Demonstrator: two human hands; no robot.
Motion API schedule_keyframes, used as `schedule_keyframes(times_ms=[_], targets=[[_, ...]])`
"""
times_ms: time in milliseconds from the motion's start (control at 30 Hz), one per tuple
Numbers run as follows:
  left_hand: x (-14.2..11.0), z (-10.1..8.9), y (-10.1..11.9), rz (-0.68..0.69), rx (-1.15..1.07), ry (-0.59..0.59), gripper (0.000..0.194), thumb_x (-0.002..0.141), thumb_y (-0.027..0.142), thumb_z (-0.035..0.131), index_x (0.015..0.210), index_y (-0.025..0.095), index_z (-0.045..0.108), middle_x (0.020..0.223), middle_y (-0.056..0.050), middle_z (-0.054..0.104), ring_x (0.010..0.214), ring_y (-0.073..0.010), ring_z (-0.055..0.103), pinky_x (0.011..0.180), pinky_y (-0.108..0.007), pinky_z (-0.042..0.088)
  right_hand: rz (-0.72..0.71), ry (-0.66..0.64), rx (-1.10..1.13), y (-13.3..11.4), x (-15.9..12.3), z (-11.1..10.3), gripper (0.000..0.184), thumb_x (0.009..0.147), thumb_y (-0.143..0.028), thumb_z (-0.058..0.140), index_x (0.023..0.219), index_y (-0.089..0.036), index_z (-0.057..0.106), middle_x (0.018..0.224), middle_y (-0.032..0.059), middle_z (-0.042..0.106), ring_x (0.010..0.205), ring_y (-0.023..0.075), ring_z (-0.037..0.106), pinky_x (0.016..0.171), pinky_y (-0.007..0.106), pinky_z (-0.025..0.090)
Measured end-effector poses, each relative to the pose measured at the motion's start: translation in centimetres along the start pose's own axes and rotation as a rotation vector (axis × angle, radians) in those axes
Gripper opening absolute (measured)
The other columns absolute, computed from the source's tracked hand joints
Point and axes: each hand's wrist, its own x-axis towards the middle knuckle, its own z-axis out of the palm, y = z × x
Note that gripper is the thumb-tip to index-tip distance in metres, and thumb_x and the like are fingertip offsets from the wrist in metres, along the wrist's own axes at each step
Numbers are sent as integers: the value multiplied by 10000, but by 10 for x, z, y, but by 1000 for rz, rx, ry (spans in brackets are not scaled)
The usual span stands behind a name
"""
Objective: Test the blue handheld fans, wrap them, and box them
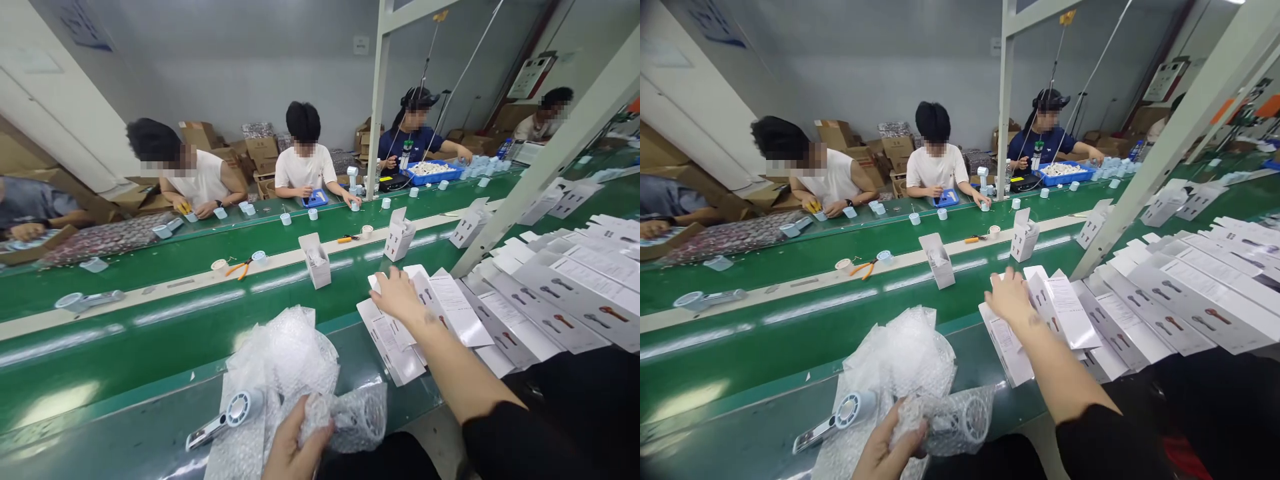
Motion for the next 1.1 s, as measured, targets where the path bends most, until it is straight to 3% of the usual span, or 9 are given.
schedule_keyframes(times_ms=[133, 267, 400, 500, 600, 700, 833, 933, 1100], targets=[[-2, -8, -3, -61, -76, 152, 334, 774, 510, 532, 773, 200, 656, 683, -11, 667, 644, -201, 594, 647, -286, 509, 186, 67, -181, 12, 56, -8, 403, 582, -153, 753, 953, -40, 645, 1282, 306, 427, 1199, 493, 355, 913, 635, 254], [4, -34, -1, -225, -382, 355, 367, 755, 527, 556, 618, 190, 605, 504, 9, 580, 481, -172, 530, 460, -275, 470, 99, 114, -277, 12, 35, -1, 388, 612, -179, 731, 969, -58, 642, 1300, 272, 387, 1189, 460, 370, 914, 589, 298], [22, -69, 27, -178, -882, 597, 295, 592, 416, 709, 748, 180, 623, 602, 25, 640, 442, -144, 524, 299, -227, 394, -385, 246, -268, 3, -18, 29, 762, 693, -258, 691, 1369, -172, 351, 1393, 185, 307, 1228, 381, 333, 994, 541, 334], [37, -76, 48, -77, -1005, 673, 273, 607, 347, 691, 807, 175, 621, 678, 19, 671, 491, -140, 576, 319, -203, 424, -760, 319, -188, 7, -44, 83, 895, 746, -302, 653, 1454, -157, 124, 1317, 188, 380, 1210, 359, 373, 1003, 538, 373], [43, -67, 49, 3, -833, 636, 305, 604, 367, 702, 804, 149, 628, 718, -11, 681, 562, -159, 609, 402, -234, 496, -796, 292, -131, 19, -55, 140, 884, 728, -290, 674, 1435, -171, 158, 1260, 187, 430, 1164, 361, 432, 948, 545, 431], [31, -61, 36, 67, -386, 604, 302, 648, 398, 691, 805, 144, 648, 705, -20, 672, 604, -173, 613, 505, -262, 523, -723, 252, -39, 30, -62, 161, 840, 727, -285, 681, 1417, -214, 208, 1245, 169, 449, 1153, 350, 462, 937, 538, 449], [5, -69, 36, 264, 189, 430, 205, 732, 368, 616, 821, 188, 658, 714, -6, 679, 632, -162, 607, 601, -243, 489, -604, 19, 61, 37, -68, 130, 914, 724, -385, 693, 1455, -260, 158, 1331, 139, 409, 1218, 326, 440, 986, 491, 433], [3, -69, 55, 275, 408, 300, 169, 769, 331, 528, 808, 211, 640, 688, 11, 668, 623, -156, 597, 593, -236, 460, -617, -137, 101, 41, -69, 103, 846, 783, -393, 636, 1466, -263, 154, 1333, 126, 443, 1205, 298, 470, 975, 457, 442], [25, -56, 88, 365, 542, 232, 135, 734, 250, 470, 772, 218, 596, 726, 14, 642, 660, -150, 575, 625, -234, 438, -660, -75, 155, 50, -63, 101, 455, 873, -296, 526, 1313, -212, 445, 1118, 114, 624, 1010, 260, 607, 851, 409, 510]])
